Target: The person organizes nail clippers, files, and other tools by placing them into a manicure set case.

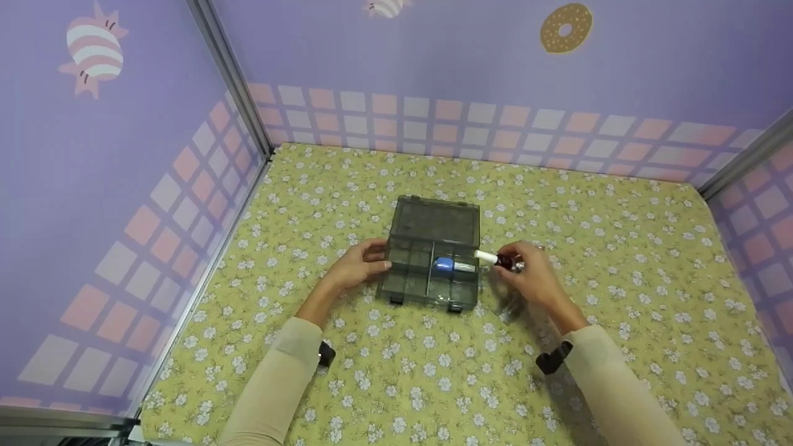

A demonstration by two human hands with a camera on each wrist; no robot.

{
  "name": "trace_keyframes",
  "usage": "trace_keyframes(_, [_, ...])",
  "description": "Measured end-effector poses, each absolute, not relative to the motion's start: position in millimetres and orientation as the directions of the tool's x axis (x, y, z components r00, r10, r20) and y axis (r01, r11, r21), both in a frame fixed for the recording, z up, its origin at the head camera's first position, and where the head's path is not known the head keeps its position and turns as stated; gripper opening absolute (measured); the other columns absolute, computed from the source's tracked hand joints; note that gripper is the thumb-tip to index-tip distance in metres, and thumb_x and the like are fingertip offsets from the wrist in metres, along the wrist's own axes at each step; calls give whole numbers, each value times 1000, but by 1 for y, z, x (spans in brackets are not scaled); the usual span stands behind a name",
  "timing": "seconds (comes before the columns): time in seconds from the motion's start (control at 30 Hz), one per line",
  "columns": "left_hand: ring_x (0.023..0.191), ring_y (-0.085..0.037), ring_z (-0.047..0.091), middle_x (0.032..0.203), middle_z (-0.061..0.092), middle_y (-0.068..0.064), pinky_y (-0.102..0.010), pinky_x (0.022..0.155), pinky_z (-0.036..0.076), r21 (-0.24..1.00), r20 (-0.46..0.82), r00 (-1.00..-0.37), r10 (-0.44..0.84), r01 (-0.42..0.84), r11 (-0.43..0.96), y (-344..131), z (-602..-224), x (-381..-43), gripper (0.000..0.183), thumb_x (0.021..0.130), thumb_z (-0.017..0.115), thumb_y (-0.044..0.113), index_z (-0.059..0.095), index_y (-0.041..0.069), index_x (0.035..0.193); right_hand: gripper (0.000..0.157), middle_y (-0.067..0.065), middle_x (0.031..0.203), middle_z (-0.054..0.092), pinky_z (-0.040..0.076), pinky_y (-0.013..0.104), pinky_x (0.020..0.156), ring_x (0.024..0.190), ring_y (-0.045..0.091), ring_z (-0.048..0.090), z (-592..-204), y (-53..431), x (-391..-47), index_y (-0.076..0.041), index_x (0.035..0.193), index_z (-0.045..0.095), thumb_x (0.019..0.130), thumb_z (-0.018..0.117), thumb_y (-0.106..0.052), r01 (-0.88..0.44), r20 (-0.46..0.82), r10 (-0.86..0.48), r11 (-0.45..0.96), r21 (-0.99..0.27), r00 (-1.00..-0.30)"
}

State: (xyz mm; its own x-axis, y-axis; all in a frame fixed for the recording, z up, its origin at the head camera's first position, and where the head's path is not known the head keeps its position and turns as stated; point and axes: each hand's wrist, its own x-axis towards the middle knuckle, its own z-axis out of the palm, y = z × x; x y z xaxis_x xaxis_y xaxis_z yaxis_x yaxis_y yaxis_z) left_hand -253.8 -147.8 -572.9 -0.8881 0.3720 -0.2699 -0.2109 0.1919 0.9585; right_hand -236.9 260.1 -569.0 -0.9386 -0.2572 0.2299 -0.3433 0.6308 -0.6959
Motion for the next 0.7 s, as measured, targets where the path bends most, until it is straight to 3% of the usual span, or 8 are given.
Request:
trace_keyframes(0.3, [150,-33,42,165,41,-14,-51,112,48,957,-269,-889,370,-204,206,-149,-573,-253,68,104,72,16,39,9,163,28,12,109,71,59,50,87,98,30,69,-566,232,-248,-2,117,73,94,84,-13,-393,254,-302,632,-668,-919])
trace_keyframes(0.7, [150,-33,42,165,41,-14,-50,113,47,959,-267,-887,377,-208,191,-149,-573,-253,68,104,71,14,39,8,163,28,12,111,68,59,50,89,102,31,68,-561,202,-258,-2,119,72,96,82,-14,-375,214,-328,583,-721,-920])
